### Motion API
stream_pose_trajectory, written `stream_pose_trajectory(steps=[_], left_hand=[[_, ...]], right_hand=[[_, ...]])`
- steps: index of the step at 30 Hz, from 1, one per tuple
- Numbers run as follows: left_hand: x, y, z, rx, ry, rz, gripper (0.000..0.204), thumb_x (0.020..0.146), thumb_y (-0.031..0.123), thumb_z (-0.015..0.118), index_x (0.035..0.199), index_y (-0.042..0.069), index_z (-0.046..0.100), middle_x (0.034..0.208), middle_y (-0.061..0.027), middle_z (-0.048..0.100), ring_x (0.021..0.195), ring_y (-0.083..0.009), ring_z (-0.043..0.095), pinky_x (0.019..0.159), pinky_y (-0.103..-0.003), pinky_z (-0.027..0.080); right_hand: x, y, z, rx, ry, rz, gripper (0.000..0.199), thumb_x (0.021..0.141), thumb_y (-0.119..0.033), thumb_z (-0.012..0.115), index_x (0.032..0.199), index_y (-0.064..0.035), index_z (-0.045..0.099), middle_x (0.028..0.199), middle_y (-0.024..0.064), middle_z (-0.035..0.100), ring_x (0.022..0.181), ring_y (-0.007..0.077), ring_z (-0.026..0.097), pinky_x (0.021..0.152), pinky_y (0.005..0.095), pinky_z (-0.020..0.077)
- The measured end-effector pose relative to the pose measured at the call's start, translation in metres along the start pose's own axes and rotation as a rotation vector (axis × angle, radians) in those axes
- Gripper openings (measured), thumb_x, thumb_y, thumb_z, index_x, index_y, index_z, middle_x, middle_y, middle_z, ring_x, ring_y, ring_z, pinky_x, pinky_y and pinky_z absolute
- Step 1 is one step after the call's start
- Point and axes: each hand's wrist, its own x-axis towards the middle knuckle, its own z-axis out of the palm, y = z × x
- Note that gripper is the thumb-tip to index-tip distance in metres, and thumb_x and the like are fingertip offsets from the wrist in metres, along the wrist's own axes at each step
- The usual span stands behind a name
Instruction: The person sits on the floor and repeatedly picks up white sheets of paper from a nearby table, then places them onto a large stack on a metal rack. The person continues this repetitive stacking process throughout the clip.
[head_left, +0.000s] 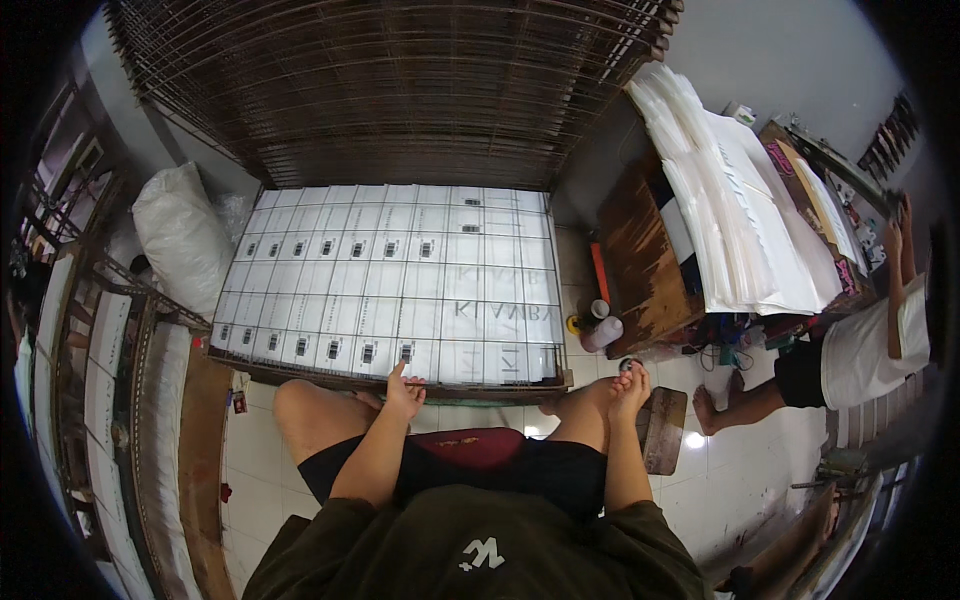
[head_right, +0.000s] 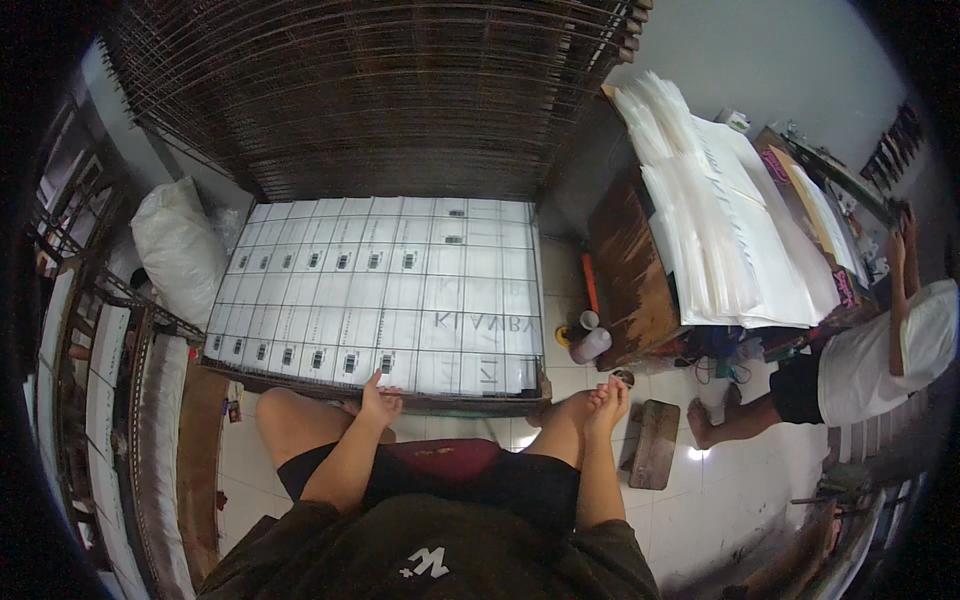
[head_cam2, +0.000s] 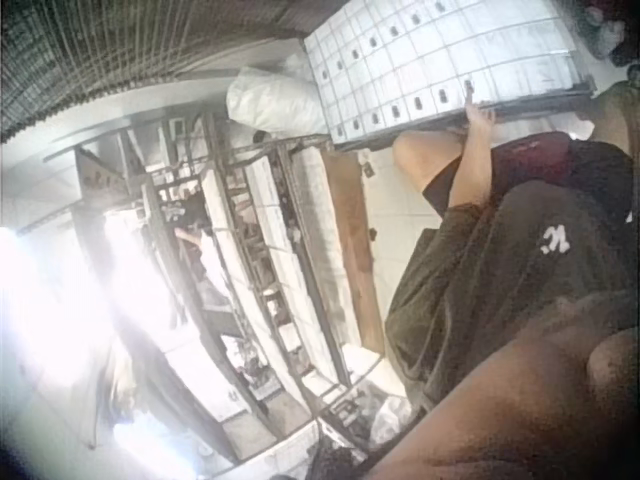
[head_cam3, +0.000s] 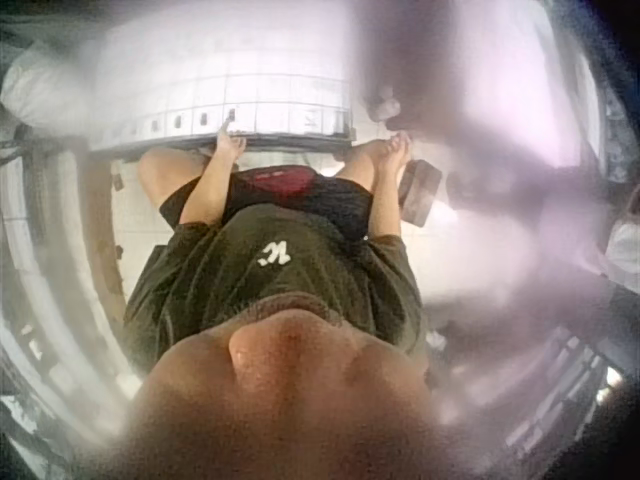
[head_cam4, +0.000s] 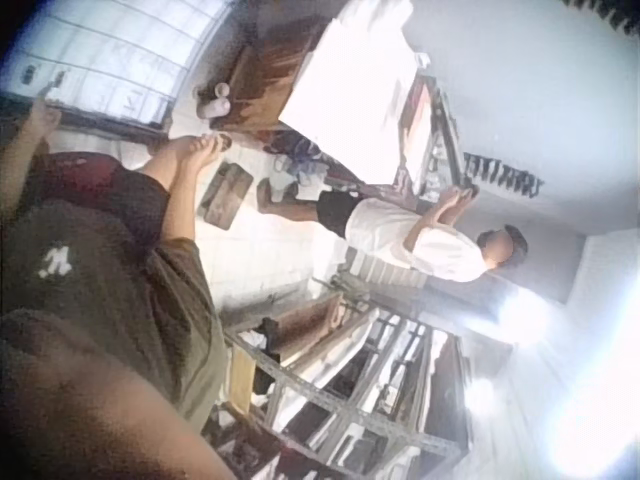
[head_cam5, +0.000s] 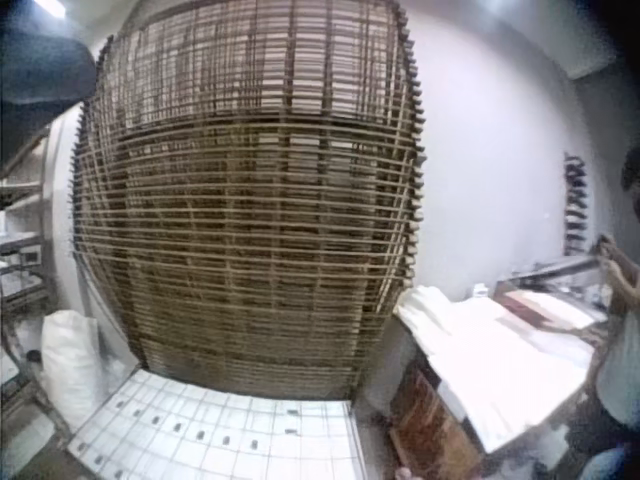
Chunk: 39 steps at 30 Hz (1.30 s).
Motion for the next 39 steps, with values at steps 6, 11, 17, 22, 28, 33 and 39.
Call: stream_pose_trajectory(steps=[6, 11, 17, 22, 28, 33, 39], left_hand=[[0.020, -0.005, -0.007, 0.022, 0.002, -0.004, 0.047, 0.078, 0.045, 0.067, 0.094, 0.009, 0.041, 0.081, -0.0066, 0.050, 0.071, -0.0183, 0.051, 0.066, -0.032, 0.041], [0.035, -0.011, -0.010, 0.174, 0.023, -0.015, 0.068, 0.075, 0.052, 0.066, 0.119, 0.006, 0.040, 0.097, -0.0091, 0.047, 0.084, -0.0204, 0.047, 0.073, -0.028, 0.044], [0.007, -0.011, -0.007, 0.413, 0.191, 0.076, 0.074, 0.078, 0.048, 0.062, 0.136, 0.011, 0.035, 0.133, -0.0103, 0.042, 0.099, -0.0213, 0.048, 0.069, -0.031, 0.040], [0.008, -0.011, -0.001, 0.497, 0.253, 0.348, 0.085, 0.074, 0.044, 0.069, 0.140, 0.013, 0.026, 0.126, -0.0087, 0.045, 0.100, -0.0198, 0.048, 0.065, -0.032, 0.039], [0.000, -0.009, -0.003, 0.461, 0.219, 0.426, 0.077, 0.079, 0.034, 0.068, 0.139, 0.012, 0.026, 0.104, -0.0073, 0.050, 0.084, -0.0158, 0.049, 0.058, -0.028, 0.036], [0.023, -0.014, -0.018, 0.502, 0.105, 0.563, 0.043, 0.081, 0.024, 0.069, 0.116, 0.007, 0.052, 0.092, -0.0076, 0.053, 0.070, -0.0141, 0.048, 0.063, -0.028, 0.042], [0.003, -0.030, -0.006, 0.928, -0.018, 0.805, 0.031, 0.080, 0.020, 0.070, 0.102, 0.003, 0.058, 0.070, -0.0057, 0.057, 0.062, -0.0148, 0.052, 0.059, -0.030, 0.043]], right_hand=[[-0.018, -0.008, 0.007, -0.095, -0.053, -0.128, 0.017, 0.090, -0.018, 0.059, 0.100, -0.0049, 0.058, 0.071, 0.0004, 0.055, 0.058, 0.0079, 0.053, 0.050, 0.0198, 0.0424], [-0.053, -0.079, 0.029, -0.281, -0.271, -0.508, 0.014, 0.089, -0.009, 0.056, 0.099, 0.0003, 0.058, 0.075, 0.0037, 0.057, 0.062, 0.0076, 0.052, 0.056, 0.0203, 0.0421], [-0.034, -0.254, 0.064, -0.194, 0.019, -1.088, 0.020, 0.088, -0.011, 0.055, 0.104, 0.0013, 0.055, 0.077, 0.0050, 0.054, 0.067, 0.0119, 0.053, 0.061, 0.0246, 0.0434], [0.085, -0.366, 0.038, 0.104, 0.204, -0.753, 0.060, 0.085, -0.025, 0.063, 0.129, 0.0050, 0.036, 0.119, 0.0200, 0.049, 0.109, 0.0293, 0.051, 0.091, 0.0371, 0.0440], [0.187, -0.388, 0.026, 0.145, 0.181, -0.419, 0.080, 0.076, -0.030, 0.074, 0.136, -0.0005, 0.030, 0.137, 0.0247, 0.030, 0.124, 0.0346, 0.038, 0.103, 0.0359, 0.0360], [0.198, -0.366, 0.033, 0.147, 0.104, -0.349, 0.075, 0.079, -0.031, 0.071, 0.136, -0.0033, 0.031, 0.136, 0.0257, 0.030, 0.121, 0.0354, 0.041, 0.100, 0.0375, 0.0383], [0.186, -0.353, 0.027, 0.004, 0.118, -0.356, 0.084, 0.074, -0.034, 0.075, 0.136, 0.0008, 0.030, 0.134, 0.0230, 0.033, 0.120, 0.0366, 0.042, 0.099, 0.0424, 0.0370]])
